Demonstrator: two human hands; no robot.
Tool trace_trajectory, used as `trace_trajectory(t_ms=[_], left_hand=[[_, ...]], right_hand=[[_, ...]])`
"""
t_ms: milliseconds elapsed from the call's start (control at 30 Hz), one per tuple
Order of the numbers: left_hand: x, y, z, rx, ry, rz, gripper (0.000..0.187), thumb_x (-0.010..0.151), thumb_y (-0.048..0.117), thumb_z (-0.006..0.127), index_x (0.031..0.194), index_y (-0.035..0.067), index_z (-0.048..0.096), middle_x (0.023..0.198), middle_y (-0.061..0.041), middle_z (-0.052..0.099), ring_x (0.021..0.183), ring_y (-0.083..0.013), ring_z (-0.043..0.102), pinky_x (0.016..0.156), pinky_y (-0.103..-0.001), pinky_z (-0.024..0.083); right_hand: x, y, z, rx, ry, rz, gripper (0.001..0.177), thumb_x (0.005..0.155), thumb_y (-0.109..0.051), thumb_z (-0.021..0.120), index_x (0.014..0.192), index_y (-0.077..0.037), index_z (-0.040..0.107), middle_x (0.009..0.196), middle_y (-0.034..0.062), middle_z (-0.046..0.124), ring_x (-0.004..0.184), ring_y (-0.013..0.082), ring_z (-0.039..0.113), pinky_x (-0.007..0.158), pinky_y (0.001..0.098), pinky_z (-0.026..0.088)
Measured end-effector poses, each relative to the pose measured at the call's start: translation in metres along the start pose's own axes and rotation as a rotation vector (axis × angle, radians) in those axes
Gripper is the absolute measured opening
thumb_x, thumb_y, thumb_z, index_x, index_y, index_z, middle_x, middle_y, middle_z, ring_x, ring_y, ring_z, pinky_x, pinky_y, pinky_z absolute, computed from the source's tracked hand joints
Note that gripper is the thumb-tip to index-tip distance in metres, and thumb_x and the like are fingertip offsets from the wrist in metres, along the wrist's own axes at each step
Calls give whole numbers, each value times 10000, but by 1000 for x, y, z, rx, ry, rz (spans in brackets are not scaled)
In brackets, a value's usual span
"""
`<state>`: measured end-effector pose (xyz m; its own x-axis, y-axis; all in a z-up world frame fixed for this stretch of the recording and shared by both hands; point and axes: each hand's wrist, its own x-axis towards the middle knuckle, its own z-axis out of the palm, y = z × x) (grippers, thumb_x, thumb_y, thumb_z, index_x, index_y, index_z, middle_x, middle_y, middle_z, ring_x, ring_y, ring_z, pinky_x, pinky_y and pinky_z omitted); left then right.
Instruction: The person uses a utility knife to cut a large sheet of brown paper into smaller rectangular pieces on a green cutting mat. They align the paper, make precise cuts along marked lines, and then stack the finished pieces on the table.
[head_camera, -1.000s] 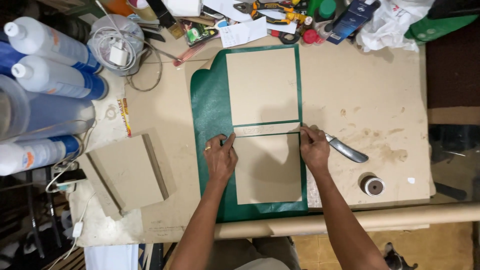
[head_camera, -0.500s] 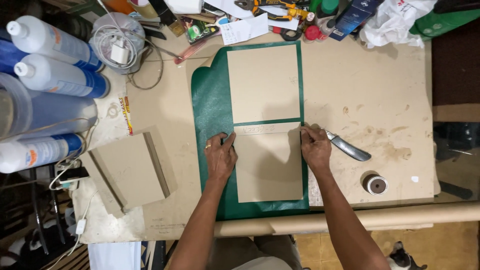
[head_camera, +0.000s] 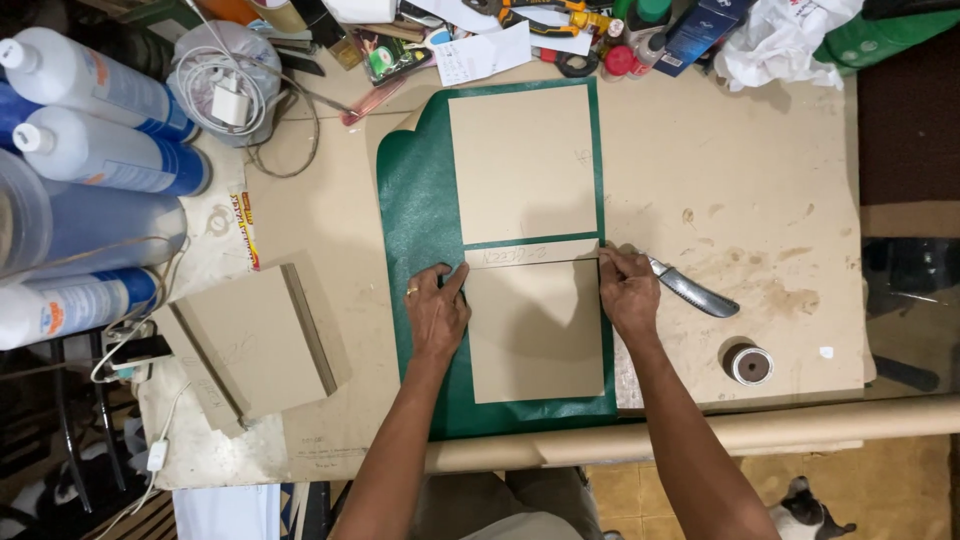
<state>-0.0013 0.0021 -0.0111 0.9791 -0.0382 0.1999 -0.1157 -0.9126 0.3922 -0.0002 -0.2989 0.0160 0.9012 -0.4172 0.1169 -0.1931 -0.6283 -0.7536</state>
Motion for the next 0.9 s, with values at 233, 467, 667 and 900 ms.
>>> trace_trajectory(t_ms=[233, 467, 667, 900], left_hand=[[1, 0, -2, -24, 6, 6, 531, 813, 10, 710, 1218, 347, 770, 1127, -22, 605, 1087, -295, 585, 747, -412, 478], [7, 6, -4, -63, 59, -20, 460, 834, 10, 683, 1179, 293, 792, 1062, -17, 633, 1033, -274, 619, 732, -385, 503], [38, 31, -26, -87, 196, -49, 207, 993, 285, 684, 1154, 251, 809, 931, -44, 635, 889, -293, 636, 718, -413, 542], [52, 32, -14, -77, 221, -159, 137, 958, 339, 733, 1052, 316, 830, 884, 2, 643, 844, -278, 649, 702, -428, 528]], right_hand=[[-1, 1, 1, 11, 7, 4, 145, 951, -108, 772, 1081, -124, 837, 855, 78, 684, 844, 213, 692, 843, 347, 552], [3, -10, -6, 11, -60, 86, 149, 976, -138, 747, 1103, -146, 823, 895, 67, 692, 911, 204, 695, 894, 358, 555], [30, -40, -9, 36, -48, 53, 156, 988, -128, 737, 1124, -110, 812, 912, 99, 691, 924, 231, 705, 883, 380, 559], [46, -9, 12, -64, -80, 57, 151, 955, -240, 796, 1103, -222, 825, 888, 47, 687, 863, 209, 704, 785, 334, 581]])
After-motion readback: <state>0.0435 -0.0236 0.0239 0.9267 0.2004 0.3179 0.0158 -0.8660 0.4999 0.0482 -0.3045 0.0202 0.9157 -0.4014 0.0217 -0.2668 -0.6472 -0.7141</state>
